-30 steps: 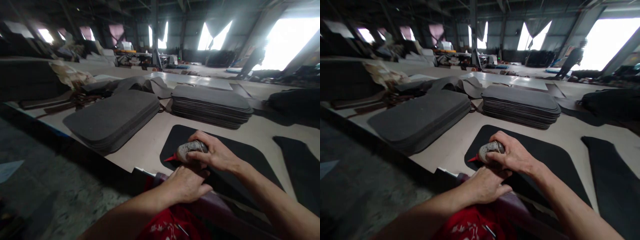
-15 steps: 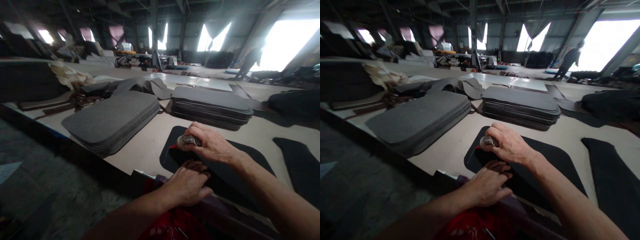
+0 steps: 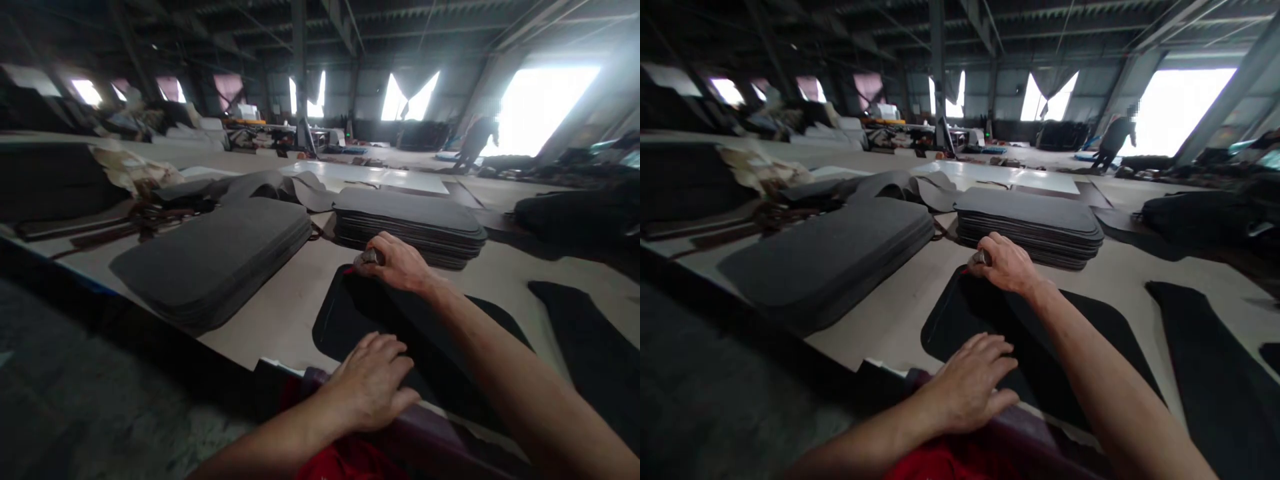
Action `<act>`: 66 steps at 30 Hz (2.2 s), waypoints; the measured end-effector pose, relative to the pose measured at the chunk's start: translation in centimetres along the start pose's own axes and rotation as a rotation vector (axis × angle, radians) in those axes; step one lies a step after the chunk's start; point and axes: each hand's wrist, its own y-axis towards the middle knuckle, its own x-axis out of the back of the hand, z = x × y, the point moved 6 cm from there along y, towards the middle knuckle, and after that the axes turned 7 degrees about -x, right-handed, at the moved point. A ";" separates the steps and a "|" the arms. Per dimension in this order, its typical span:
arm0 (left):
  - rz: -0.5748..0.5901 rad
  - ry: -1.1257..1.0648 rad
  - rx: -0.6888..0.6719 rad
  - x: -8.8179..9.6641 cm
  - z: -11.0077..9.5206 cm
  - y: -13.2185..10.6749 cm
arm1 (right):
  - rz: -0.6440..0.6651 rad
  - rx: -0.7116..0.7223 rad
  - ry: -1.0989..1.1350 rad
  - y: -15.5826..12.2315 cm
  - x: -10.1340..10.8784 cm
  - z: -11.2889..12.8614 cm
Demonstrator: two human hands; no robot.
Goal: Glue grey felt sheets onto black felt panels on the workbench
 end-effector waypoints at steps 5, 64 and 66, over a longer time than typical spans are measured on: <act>-0.010 -0.027 0.008 -0.1 0.1 -0.1 | 0.012 -0.051 -0.008 1.1 -0.3 -1.4; -0.016 0.157 -0.092 -1.2 2.1 0.6 | 0.092 -0.744 0.028 -31.4 16.2 -12.2; -0.008 0.161 -0.089 -1.1 2.0 0.8 | 0.077 -0.769 0.073 -32.8 16.2 -11.2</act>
